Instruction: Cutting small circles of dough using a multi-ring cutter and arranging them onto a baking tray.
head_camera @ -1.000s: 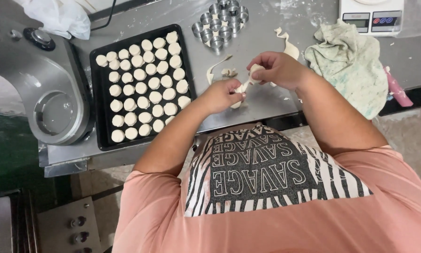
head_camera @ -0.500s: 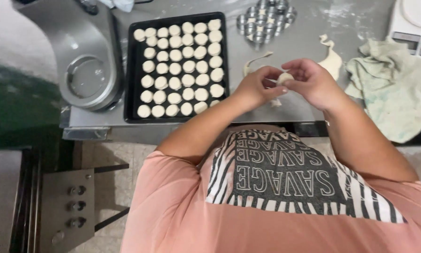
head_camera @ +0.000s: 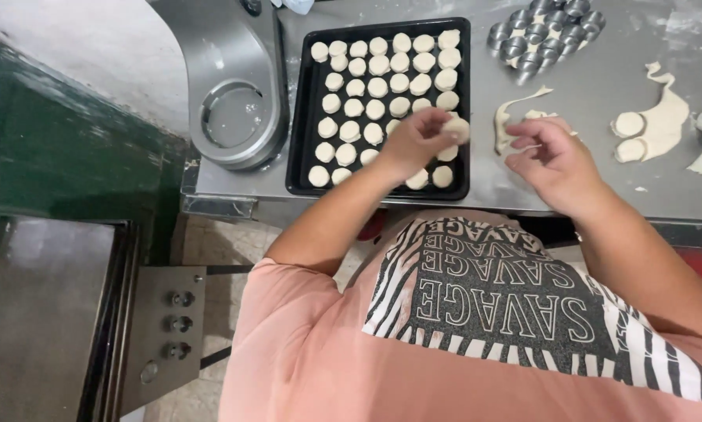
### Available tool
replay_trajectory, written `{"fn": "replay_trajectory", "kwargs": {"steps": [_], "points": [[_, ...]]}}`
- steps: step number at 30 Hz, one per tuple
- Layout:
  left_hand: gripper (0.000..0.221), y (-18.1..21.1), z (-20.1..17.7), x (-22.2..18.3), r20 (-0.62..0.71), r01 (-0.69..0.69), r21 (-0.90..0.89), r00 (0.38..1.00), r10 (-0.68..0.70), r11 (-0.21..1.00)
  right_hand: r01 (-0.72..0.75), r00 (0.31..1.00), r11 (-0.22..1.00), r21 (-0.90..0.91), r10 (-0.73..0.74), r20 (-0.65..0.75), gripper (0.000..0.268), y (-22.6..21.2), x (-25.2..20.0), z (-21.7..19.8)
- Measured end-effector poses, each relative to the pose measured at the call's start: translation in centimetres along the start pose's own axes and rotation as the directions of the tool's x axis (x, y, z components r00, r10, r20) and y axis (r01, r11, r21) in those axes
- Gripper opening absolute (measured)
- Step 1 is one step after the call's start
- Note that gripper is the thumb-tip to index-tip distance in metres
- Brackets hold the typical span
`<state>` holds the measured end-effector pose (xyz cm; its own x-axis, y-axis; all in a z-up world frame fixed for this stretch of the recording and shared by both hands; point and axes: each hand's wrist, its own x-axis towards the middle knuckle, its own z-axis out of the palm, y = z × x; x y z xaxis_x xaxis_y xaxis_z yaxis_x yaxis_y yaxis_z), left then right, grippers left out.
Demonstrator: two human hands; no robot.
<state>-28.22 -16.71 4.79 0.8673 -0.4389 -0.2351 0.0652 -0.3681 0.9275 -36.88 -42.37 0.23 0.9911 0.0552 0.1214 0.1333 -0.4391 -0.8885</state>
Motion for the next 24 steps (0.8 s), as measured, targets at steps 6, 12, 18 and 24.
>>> {"fn": "replay_trajectory", "kwargs": {"steps": [6,12,18,24], "points": [[0.027,-6.5,-17.7,8.1,-0.356,0.039,0.557,0.914,0.196,0.830,-0.245,0.957,0.951,0.188,0.269,-0.113,0.026,3.4,-3.7,-1.0],[0.015,-6.8,-24.9,10.8,-0.291,0.285,0.749,0.953,-0.090,0.599,-0.266,0.855,0.812,0.519,0.447,-0.261,0.015,9.9,-9.0,-1.5],[0.016,-5.6,-24.4,13.4,-0.137,0.270,0.841,0.944,-0.298,0.468,-0.237,0.811,0.814,0.530,0.466,-0.354,0.015,12.0,-12.3,-0.8],[0.033,-7.4,-24.5,16.8,-0.114,0.207,0.920,0.954,-0.278,0.334,-0.235,0.781,0.816,0.528,0.482,-0.397,0.017,12.1,-14.3,-0.2]]}}
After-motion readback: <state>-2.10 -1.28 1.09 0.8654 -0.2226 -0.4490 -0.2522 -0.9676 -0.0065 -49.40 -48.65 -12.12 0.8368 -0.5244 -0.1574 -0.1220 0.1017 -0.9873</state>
